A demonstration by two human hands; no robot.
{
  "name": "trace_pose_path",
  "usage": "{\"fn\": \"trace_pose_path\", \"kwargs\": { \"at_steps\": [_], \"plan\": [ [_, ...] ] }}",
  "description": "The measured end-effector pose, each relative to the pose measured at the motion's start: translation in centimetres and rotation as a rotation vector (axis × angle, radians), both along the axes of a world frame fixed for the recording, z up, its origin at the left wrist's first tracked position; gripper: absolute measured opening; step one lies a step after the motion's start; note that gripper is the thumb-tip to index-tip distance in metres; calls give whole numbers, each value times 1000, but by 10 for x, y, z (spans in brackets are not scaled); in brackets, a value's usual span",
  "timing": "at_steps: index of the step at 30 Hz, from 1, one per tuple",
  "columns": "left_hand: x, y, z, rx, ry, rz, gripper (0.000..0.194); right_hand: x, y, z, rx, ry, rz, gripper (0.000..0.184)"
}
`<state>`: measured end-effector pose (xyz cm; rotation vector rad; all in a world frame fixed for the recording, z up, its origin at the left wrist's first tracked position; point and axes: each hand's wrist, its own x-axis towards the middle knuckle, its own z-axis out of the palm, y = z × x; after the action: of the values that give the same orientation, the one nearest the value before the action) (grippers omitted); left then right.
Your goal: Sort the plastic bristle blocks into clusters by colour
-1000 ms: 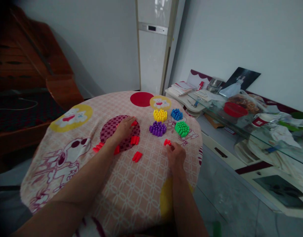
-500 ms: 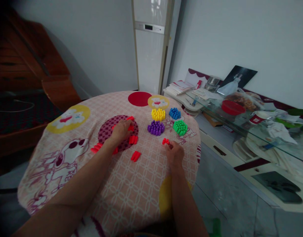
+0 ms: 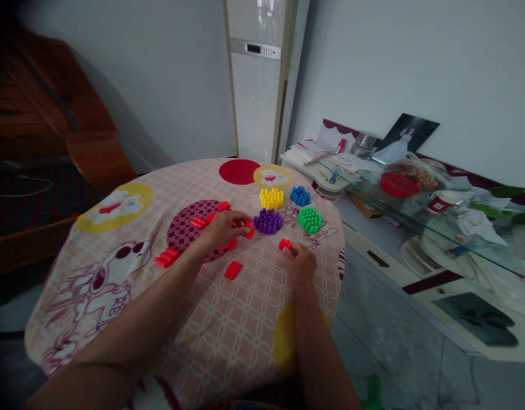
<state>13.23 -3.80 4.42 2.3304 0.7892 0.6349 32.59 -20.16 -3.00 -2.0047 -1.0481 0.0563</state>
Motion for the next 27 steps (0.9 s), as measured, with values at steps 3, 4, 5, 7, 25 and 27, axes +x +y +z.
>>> {"fn": "trace_pose_path", "kwargs": {
  "at_steps": [3,4,5,7,25,27],
  "plan": [
    [19,-23,-8,-76,-67,-153,30,2,0,-1,1,30,9,25],
    [24,-30,-13,-85,-72,-181,32,2,0,-1,-1,41,11,25],
    [28,-35,-17,-89,-68,-208,34,3,0,-1,-2,50,14,24],
    [33,-44,-24,-84,-44,-261,38,4,0,-2,-5,63,23,24],
    [46,-69,-41,53,-10,-146,27,0,-2,4,15,39,42,26],
    [49,-70,-43,36,-52,-178,27,-2,-3,9,38,49,57,28]
  ]
}}
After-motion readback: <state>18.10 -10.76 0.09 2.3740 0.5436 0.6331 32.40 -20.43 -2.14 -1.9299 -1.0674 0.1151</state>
